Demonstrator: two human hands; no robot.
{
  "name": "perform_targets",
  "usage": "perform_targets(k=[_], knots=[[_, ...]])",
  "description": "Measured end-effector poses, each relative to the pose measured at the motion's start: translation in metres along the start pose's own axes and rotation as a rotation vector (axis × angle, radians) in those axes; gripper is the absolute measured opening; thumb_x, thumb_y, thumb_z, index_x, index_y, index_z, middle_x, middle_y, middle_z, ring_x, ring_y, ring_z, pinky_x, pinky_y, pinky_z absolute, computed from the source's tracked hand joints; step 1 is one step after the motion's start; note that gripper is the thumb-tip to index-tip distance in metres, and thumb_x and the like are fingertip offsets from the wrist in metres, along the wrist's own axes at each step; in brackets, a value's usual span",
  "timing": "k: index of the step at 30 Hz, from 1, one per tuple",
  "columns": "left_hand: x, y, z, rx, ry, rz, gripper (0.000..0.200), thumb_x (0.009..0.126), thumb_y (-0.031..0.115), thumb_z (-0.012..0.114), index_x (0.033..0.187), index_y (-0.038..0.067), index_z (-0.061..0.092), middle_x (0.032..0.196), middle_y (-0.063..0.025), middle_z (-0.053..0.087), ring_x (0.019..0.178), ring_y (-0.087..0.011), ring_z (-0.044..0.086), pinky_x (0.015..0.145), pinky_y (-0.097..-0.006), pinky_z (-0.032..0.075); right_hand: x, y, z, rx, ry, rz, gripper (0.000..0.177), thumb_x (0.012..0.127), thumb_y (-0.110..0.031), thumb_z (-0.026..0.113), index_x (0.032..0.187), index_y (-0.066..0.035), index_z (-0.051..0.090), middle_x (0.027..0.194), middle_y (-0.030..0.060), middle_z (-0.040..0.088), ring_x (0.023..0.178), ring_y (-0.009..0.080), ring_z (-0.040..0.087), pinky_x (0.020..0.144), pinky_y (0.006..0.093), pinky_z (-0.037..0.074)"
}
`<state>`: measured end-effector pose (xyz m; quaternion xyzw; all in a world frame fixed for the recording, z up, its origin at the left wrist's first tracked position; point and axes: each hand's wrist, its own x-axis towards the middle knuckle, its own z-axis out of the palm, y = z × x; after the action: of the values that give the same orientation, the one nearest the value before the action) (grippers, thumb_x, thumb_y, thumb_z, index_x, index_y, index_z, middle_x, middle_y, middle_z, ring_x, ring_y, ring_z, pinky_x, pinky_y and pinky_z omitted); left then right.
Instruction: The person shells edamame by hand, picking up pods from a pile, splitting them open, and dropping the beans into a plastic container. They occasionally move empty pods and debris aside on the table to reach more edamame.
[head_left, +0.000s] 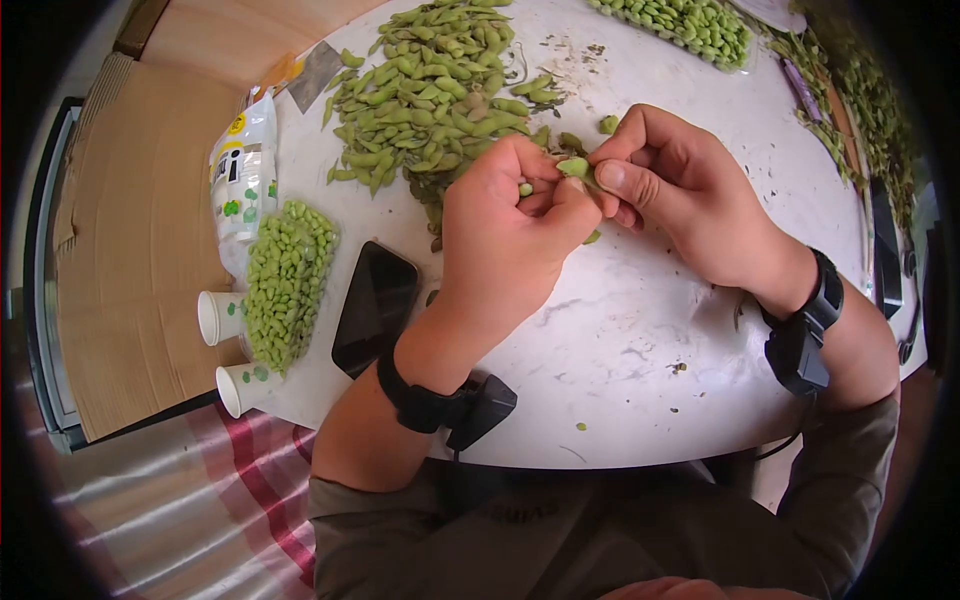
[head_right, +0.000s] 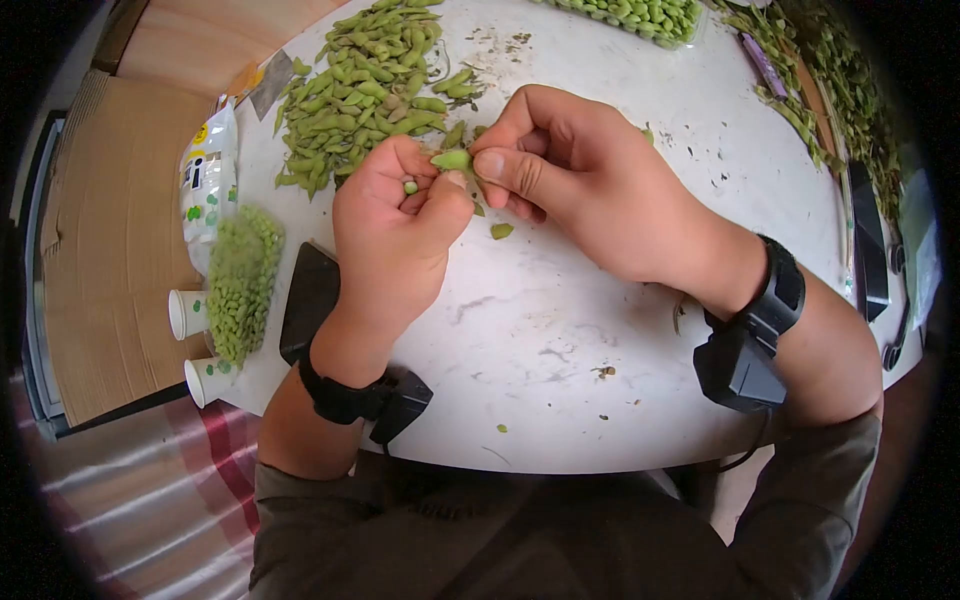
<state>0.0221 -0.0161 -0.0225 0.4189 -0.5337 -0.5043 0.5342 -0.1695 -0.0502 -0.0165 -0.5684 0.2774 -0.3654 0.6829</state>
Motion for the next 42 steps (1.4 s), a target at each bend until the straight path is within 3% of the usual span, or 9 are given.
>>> perform_targets(k=[5,7,19,22,26,31,34,36,42], knots=[[-0.003,0.001,0.003,-0.01,0.0,0.058,0.013,0.093,-0.008,0.064,0.093,-0.002,0.052,0.083,-0.007,0.067,0.074,-0.0072,0.066,0.06,-0.0209,0.052,0.002,0.0,-0.007,-0.006,-0.056,0.011,0.014,0.106,-0.015,0.061,0.103,-0.001,0.06,0.084,0.0014,0.064,0.074,0.0063,0.055,0.065,0.0216,0.045],[-0.001,0.0,-0.005,0.366,0.042,0.128,0.011,0.093,-0.008,0.064,0.095,-0.003,0.054,0.085,-0.0066,0.066,0.074,-0.006,0.064,0.062,-0.0203,0.052,0.002,-0.005,-0.01,0.023,-0.094,0.041,0.014,0.106,-0.015,0.061,0.103,-0.001,0.061,0.083,0.001,0.064,0.074,0.0063,0.055,0.064,0.0215,0.044],[0.001,-0.002,0.0,0.305,0.054,0.009,0.005,0.097,0.0,0.065,0.101,-0.002,0.064,0.079,0.0003,0.059,0.067,-0.0028,0.053,0.058,-0.0211,0.044,0.009,-0.004,-0.017,0.466,0.01,0.097,0.02,0.108,-0.013,0.051,0.121,-0.001,0.059,0.089,0.0043,0.061,0.081,0.0134,0.057,0.072,0.0248,0.047],[-0.002,-0.006,-0.005,0.511,-0.079,0.103,0.01,0.098,-0.003,0.064,0.106,0.0,0.068,0.074,0.0083,0.05,0.066,-0.0001,0.038,0.058,-0.0185,0.034,0.011,-0.003,-0.015,0.405,0.1,0.068,0.021,0.108,-0.014,0.05,0.122,-0.001,0.059,0.092,0.0052,0.063,0.082,0.0134,0.058,0.076,0.0255,0.048],[-0.002,-0.001,-0.002,0.577,-0.135,0.155,0.01,0.099,0.0,0.064,0.106,0.001,0.07,0.074,0.0086,0.049,0.066,-0.0008,0.037,0.058,-0.0192,0.034,0.008,-0.001,-0.021,0.343,0.014,0.02,0.022,0.107,-0.015,0.055,0.123,-0.001,0.06,0.1,0.0073,0.071,0.087,0.0107,0.063,0.079,0.0239,0.052],[0.001,0.009,-0.001,0.39,0.088,0.03,0.01,0.096,0.002,0.069,0.105,-0.002,0.069,0.071,0.0027,0.055,0.061,-0.0032,0.046,0.054,-0.022,0.038,0.009,0.0,-0.021,0.161,0.048,-0.052,0.019,0.108,-0.019,0.055,0.119,-0.004,0.059,0.099,0.0067,0.073,0.086,0.0083,0.061,0.077,0.0216,0.048],[-0.002,0.011,0.004,0.244,0.174,0.059,0.013,0.097,0.005,0.071,0.108,0.0,0.07,0.07,0.0079,0.048,0.061,0.0003,0.04,0.053,-0.0191,0.034,0.004,-0.001,-0.012,0.141,0.001,-0.061,0.02,0.109,-0.019,0.055,0.119,-0.002,0.058,0.099,0.0065,0.073,0.089,0.0073,0.061,0.079,0.0222,0.048],[-0.002,0.01,0.003,0.287,0.215,0.145,0.014,0.096,0.005,0.072,0.11,0.0,0.07,0.07,0.0084,0.046,0.061,0.0003,0.038,0.053,-0.0189,0.033,0.0,-0.004,-0.005,-0.084,0.029,-0.166,0.019,0.108,-0.016,0.056,0.119,-0.001,0.058,0.099,0.0061,0.072,0.093,0.0076,0.061,0.083,0.0232,0.048],[-0.003,0.007,0.005,0.42,0.199,0.263,0.017,0.095,0.005,0.075,0.111,0.001,0.071,0.071,0.0088,0.045,0.061,-0.0011,0.036,0.053,-0.019,0.033,-0.002,0.003,0.0,-0.101,0.075,-0.236,0.023,0.109,-0.014,0.055,0.124,0.002,0.058,0.101,0.0066,0.071,0.095,0.0096,0.062,0.089,0.0252,0.049]])
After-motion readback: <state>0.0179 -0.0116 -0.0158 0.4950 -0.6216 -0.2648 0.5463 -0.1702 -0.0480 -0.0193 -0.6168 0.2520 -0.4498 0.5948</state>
